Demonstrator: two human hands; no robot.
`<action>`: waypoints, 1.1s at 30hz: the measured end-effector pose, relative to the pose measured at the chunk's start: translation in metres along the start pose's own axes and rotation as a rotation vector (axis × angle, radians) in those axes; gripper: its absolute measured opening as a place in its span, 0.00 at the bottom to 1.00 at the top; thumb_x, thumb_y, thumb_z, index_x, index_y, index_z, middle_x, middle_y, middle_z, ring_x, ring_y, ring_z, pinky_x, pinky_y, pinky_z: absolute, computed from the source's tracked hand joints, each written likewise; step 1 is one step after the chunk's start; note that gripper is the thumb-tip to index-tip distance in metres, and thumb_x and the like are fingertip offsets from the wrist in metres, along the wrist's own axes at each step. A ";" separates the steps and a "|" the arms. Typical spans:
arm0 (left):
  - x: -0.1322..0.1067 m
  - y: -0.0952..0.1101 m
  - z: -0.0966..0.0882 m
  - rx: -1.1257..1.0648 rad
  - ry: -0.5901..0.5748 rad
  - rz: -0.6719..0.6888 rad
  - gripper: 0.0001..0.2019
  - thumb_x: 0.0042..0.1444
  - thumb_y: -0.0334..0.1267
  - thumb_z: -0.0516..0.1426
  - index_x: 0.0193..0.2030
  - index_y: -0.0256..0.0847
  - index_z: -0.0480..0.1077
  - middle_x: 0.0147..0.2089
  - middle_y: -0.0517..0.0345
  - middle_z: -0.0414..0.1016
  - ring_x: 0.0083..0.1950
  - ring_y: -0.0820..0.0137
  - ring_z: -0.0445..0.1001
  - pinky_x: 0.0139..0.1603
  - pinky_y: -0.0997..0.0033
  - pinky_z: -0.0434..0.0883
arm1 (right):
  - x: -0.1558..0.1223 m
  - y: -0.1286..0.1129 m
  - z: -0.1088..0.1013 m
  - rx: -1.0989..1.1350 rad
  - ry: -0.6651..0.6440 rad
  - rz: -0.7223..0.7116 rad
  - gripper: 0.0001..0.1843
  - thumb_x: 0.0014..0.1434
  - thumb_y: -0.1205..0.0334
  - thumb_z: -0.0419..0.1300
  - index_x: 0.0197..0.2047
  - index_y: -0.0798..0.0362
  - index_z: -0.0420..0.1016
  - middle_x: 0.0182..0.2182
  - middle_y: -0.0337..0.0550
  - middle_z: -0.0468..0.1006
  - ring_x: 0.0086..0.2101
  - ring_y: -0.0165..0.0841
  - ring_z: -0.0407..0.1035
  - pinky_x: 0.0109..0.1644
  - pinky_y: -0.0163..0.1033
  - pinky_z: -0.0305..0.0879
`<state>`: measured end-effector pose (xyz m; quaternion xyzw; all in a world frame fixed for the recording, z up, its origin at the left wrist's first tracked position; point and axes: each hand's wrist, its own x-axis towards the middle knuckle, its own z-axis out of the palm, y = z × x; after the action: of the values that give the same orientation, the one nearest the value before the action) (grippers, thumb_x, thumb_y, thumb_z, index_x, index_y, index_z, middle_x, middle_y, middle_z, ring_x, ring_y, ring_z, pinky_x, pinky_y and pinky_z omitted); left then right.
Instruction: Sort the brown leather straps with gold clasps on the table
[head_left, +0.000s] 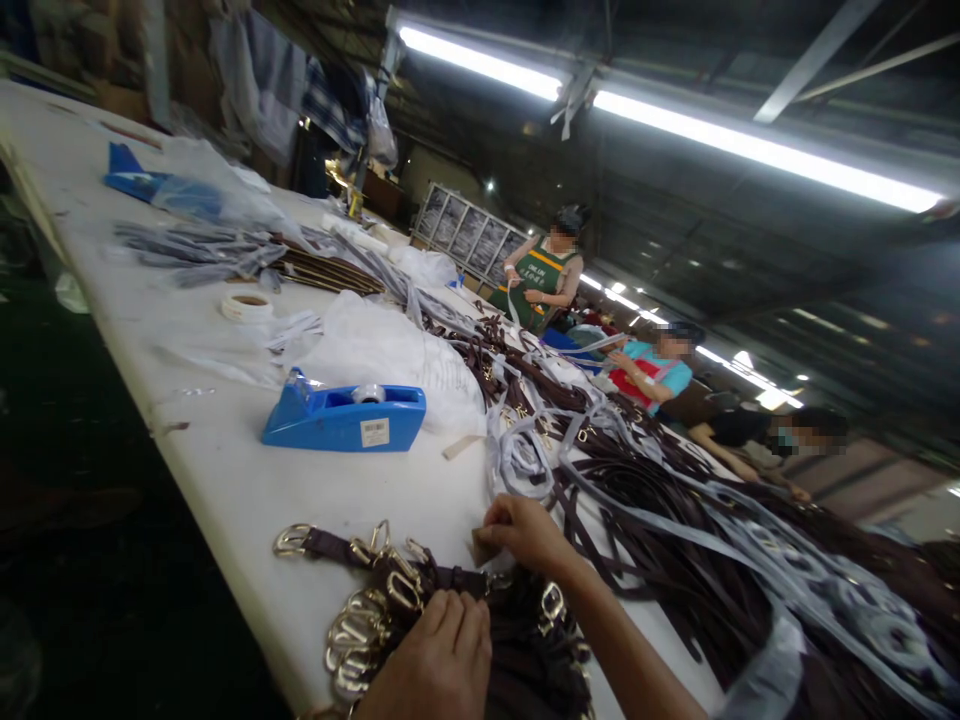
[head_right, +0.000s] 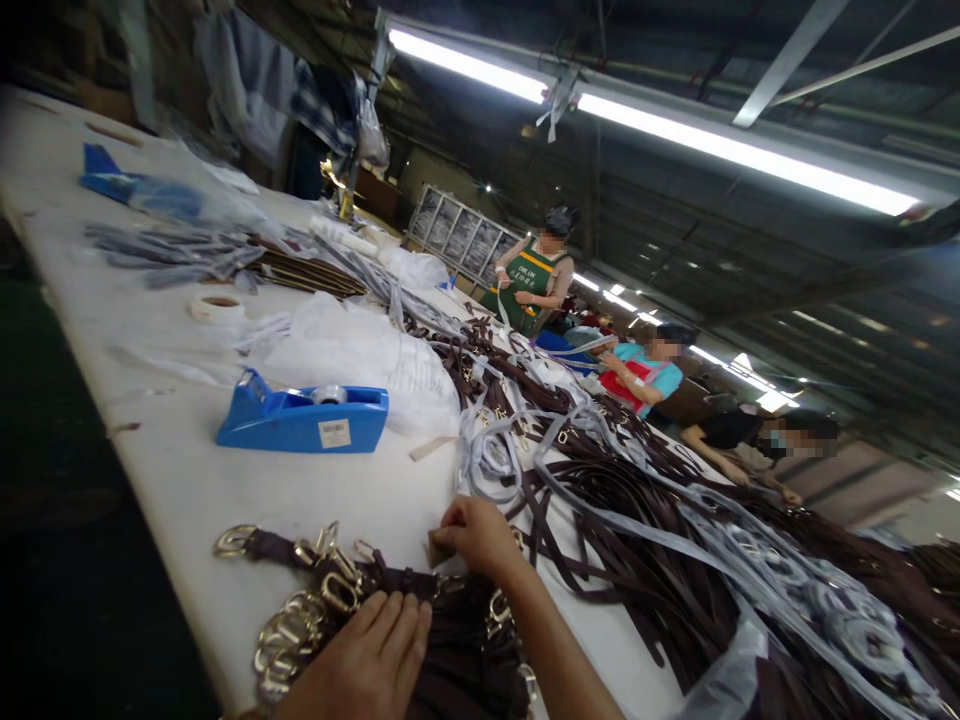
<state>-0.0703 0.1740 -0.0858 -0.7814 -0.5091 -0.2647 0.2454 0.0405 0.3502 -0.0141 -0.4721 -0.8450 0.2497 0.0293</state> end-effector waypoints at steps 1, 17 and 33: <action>-0.001 0.000 0.000 -0.002 -0.012 0.001 0.19 0.65 0.26 0.44 0.51 0.29 0.73 0.45 0.45 0.83 0.45 0.58 0.80 0.50 0.59 0.72 | 0.006 -0.003 -0.003 0.030 0.037 -0.008 0.07 0.57 0.62 0.67 0.32 0.55 0.74 0.26 0.33 0.74 0.29 0.30 0.70 0.37 0.39 0.68; 0.013 -0.010 -0.033 -0.160 -0.253 0.011 0.14 0.67 0.29 0.47 0.55 0.26 0.66 0.48 0.42 0.75 0.48 0.55 0.73 0.49 0.56 0.69 | -0.101 0.002 -0.002 0.372 -0.253 -0.210 0.40 0.61 0.46 0.62 0.71 0.45 0.53 0.67 0.44 0.65 0.65 0.38 0.60 0.70 0.48 0.57; 0.034 -0.058 -0.020 -0.127 -0.295 0.309 0.24 0.62 0.52 0.59 0.49 0.29 0.67 0.48 0.44 0.73 0.48 0.56 0.71 0.48 0.58 0.69 | -0.097 -0.009 0.051 -0.163 0.102 -0.308 0.57 0.40 0.47 0.77 0.66 0.62 0.60 0.63 0.63 0.66 0.63 0.55 0.59 0.67 0.60 0.58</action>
<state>-0.1151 0.2049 -0.0417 -0.8941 -0.3962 -0.1384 0.1565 0.0727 0.2470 -0.0365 -0.3499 -0.9222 0.1484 0.0717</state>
